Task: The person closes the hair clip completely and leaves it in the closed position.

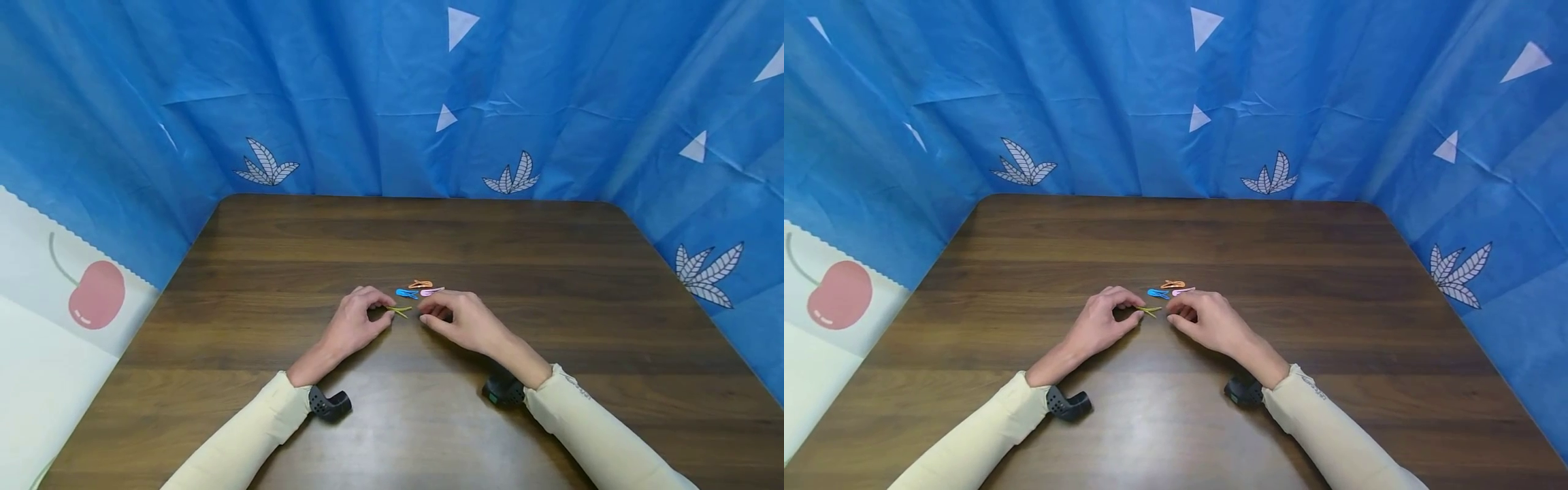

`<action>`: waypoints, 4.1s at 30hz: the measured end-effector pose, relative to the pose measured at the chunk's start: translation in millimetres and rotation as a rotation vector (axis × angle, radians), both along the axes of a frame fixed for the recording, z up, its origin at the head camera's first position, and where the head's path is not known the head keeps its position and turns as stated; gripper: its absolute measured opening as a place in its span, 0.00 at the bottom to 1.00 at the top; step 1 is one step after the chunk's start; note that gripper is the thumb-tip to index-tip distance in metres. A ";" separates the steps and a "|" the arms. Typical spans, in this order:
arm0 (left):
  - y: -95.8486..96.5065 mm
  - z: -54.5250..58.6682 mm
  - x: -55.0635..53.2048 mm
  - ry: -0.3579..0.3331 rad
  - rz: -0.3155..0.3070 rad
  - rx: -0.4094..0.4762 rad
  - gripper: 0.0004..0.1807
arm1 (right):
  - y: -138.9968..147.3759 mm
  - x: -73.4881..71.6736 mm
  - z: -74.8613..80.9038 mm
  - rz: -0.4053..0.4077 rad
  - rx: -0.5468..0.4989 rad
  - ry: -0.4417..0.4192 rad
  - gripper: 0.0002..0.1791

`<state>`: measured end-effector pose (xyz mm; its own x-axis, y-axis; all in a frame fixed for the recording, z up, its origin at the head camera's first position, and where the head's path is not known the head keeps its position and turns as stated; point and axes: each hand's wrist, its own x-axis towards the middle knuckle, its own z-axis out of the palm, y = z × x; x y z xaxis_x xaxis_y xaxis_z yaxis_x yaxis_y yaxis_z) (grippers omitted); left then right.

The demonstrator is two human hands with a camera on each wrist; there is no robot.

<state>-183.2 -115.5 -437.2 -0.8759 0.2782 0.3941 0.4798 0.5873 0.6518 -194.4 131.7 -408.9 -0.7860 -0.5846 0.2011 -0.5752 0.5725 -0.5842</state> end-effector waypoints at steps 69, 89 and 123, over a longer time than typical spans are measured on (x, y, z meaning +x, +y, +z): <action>2.3 -2.0 0.4 0.004 -0.149 0.106 0.03 | -9.7 5.2 -8.9 -0.039 -0.215 -0.071 0.10; 1.6 -2.0 -0.9 0.053 -0.164 0.116 0.06 | -9.6 3.9 -10.7 -0.061 -0.190 -0.137 0.04; 0.9 -1.2 -0.9 0.030 -0.176 0.106 0.06 | -10.2 3.4 -11.2 -0.070 -0.237 -0.219 0.05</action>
<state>-184.2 -114.6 -438.4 -0.8050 0.3815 0.4544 0.5890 0.4215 0.6896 -191.0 121.4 -420.0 -0.8621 -0.4849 0.1469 -0.3853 0.4393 -0.8115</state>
